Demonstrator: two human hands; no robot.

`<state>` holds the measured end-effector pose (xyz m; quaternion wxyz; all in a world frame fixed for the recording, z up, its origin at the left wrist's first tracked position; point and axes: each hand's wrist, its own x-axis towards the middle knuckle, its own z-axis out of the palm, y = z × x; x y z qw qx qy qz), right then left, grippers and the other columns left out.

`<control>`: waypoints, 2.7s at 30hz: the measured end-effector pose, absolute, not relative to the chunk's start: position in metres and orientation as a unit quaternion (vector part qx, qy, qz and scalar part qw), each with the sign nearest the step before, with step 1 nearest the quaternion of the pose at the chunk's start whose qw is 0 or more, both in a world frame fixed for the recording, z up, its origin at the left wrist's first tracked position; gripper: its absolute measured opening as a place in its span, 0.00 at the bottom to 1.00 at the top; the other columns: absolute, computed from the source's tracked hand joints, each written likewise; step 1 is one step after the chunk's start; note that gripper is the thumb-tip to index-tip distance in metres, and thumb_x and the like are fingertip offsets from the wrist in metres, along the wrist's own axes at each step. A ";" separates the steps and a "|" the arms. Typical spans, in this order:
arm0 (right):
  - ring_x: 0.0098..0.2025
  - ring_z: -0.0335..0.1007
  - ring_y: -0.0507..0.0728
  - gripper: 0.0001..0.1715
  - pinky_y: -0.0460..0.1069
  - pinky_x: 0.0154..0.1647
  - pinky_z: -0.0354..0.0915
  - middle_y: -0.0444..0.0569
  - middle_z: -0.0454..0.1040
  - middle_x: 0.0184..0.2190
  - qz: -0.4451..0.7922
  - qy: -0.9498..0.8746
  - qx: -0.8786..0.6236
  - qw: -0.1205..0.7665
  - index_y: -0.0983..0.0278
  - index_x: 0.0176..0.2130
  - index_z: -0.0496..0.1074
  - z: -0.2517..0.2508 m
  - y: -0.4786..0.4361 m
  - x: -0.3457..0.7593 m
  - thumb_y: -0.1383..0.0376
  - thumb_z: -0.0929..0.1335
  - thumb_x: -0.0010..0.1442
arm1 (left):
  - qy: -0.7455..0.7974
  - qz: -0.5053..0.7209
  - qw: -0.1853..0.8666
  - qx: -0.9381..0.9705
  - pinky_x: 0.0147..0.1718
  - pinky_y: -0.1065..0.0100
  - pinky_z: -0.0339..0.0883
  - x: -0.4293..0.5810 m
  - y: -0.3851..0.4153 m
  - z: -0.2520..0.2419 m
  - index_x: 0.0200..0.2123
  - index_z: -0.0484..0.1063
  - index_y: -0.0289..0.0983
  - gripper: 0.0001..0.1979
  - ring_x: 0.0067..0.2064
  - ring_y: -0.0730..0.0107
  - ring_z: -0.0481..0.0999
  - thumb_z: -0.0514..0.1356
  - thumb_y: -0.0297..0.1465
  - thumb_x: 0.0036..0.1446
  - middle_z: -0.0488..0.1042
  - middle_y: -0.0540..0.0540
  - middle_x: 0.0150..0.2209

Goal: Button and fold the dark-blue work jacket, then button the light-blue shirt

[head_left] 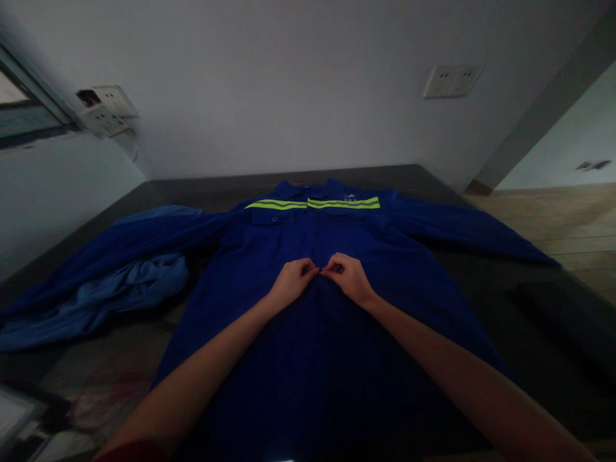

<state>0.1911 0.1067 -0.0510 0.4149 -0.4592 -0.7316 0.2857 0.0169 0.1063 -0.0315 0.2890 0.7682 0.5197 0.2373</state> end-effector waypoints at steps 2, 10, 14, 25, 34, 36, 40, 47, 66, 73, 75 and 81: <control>0.27 0.67 0.52 0.10 0.46 0.29 0.61 0.44 0.72 0.24 0.307 -0.715 -0.466 0.421 0.64 0.23 0.71 -0.052 0.108 0.191 0.63 0.71 0.53 | 0.521 0.233 0.285 0.770 0.27 0.71 0.56 0.016 0.107 -0.032 0.29 0.72 0.36 0.10 0.28 0.71 0.69 0.54 0.33 0.59 0.73 0.50 0.26; 0.26 0.68 0.53 0.09 0.46 0.28 0.62 0.45 0.74 0.23 0.380 -0.672 -0.480 0.418 0.65 0.25 0.71 -0.053 0.113 0.193 0.62 0.71 0.51 | 0.528 0.245 0.280 0.763 0.26 0.71 0.55 0.018 0.105 -0.036 0.29 0.72 0.36 0.09 0.27 0.72 0.68 0.54 0.32 0.58 0.72 0.51 0.25; 0.24 0.66 0.51 0.06 0.45 0.25 0.60 0.43 0.71 0.21 0.389 -0.672 -0.482 0.407 0.65 0.27 0.71 -0.054 0.113 0.194 0.64 0.69 0.53 | 0.532 0.255 0.309 0.746 0.26 0.72 0.56 0.021 0.104 -0.036 0.29 0.71 0.35 0.08 0.27 0.72 0.68 0.57 0.33 0.56 0.70 0.51 0.25; 0.28 0.68 0.52 0.01 0.46 0.30 0.61 0.45 0.74 0.27 0.308 -0.721 -0.482 0.391 0.65 0.30 0.75 -0.046 0.108 0.191 0.70 0.71 0.52 | 0.534 0.276 0.328 0.728 0.26 0.71 0.54 0.022 0.103 -0.043 0.27 0.69 0.36 0.04 0.26 0.74 0.66 0.59 0.30 0.52 0.68 0.53 0.24; 0.29 0.69 0.52 0.06 0.46 0.31 0.61 0.46 0.75 0.26 0.292 -0.717 -0.478 0.415 0.64 0.26 0.74 -0.049 0.110 0.191 0.66 0.70 0.54 | 0.541 0.267 0.298 0.740 0.25 0.72 0.52 0.021 0.104 -0.049 0.26 0.66 0.37 0.08 0.26 0.74 0.65 0.59 0.33 0.54 0.66 0.54 0.23; 0.29 0.70 0.53 0.05 0.46 0.32 0.62 0.46 0.75 0.26 0.302 -0.708 -0.485 0.416 0.65 0.26 0.74 -0.050 0.112 0.191 0.67 0.71 0.53 | 0.543 0.255 0.290 0.746 0.25 0.72 0.52 0.020 0.105 -0.050 0.27 0.66 0.37 0.07 0.26 0.74 0.65 0.60 0.33 0.53 0.66 0.54 0.23; 0.29 0.70 0.53 0.05 0.46 0.31 0.62 0.46 0.76 0.25 0.332 -0.689 -0.490 0.418 0.65 0.26 0.74 -0.053 0.114 0.191 0.66 0.71 0.52 | 0.547 0.237 0.274 0.755 0.25 0.72 0.52 0.021 0.105 -0.048 0.27 0.66 0.37 0.07 0.26 0.74 0.65 0.60 0.33 0.53 0.65 0.54 0.23; 0.28 0.69 0.53 0.06 0.46 0.31 0.62 0.46 0.75 0.25 0.349 -0.682 -0.493 0.412 0.66 0.27 0.74 -0.056 0.114 0.191 0.64 0.70 0.53 | 0.556 0.230 0.270 0.752 0.26 0.72 0.52 0.024 0.101 -0.041 0.27 0.64 0.38 0.06 0.27 0.73 0.65 0.58 0.31 0.54 0.65 0.54 0.23; 0.27 0.63 0.51 0.04 0.46 0.31 0.59 0.43 0.69 0.26 0.248 -0.752 -0.468 0.393 0.64 0.29 0.71 -0.053 0.112 0.199 0.71 0.68 0.55 | 0.549 0.247 0.256 0.757 0.26 0.72 0.56 0.020 0.101 -0.050 0.40 0.64 0.40 0.06 0.28 0.71 0.71 0.55 0.31 0.59 0.71 0.53 0.27; 0.29 0.62 0.52 0.02 0.46 0.33 0.58 0.44 0.68 0.28 0.205 -0.776 -0.478 0.357 0.63 0.34 0.70 -0.054 0.107 0.198 0.69 0.66 0.59 | 0.561 0.248 0.234 0.754 0.24 0.73 0.55 0.020 0.098 -0.051 0.46 0.56 0.40 0.14 0.27 0.71 0.71 0.56 0.31 0.58 0.69 0.55 0.27; 0.32 0.63 0.53 0.01 0.47 0.35 0.58 0.44 0.68 0.30 0.181 -0.789 -0.488 0.325 0.63 0.35 0.69 -0.054 0.105 0.197 0.68 0.67 0.58 | 0.562 0.227 0.211 0.767 0.25 0.72 0.55 0.022 0.097 -0.050 0.44 0.57 0.40 0.11 0.28 0.69 0.72 0.55 0.31 0.58 0.69 0.54 0.27; 0.37 0.63 0.54 0.05 0.48 0.40 0.59 0.46 0.68 0.34 0.167 -0.811 -0.489 0.275 0.64 0.38 0.68 -0.045 0.099 0.202 0.69 0.67 0.58 | 0.563 0.164 0.162 0.794 0.27 0.70 0.57 0.023 0.088 -0.030 0.45 0.60 0.39 0.09 0.30 0.66 0.74 0.52 0.32 0.61 0.71 0.51 0.28</control>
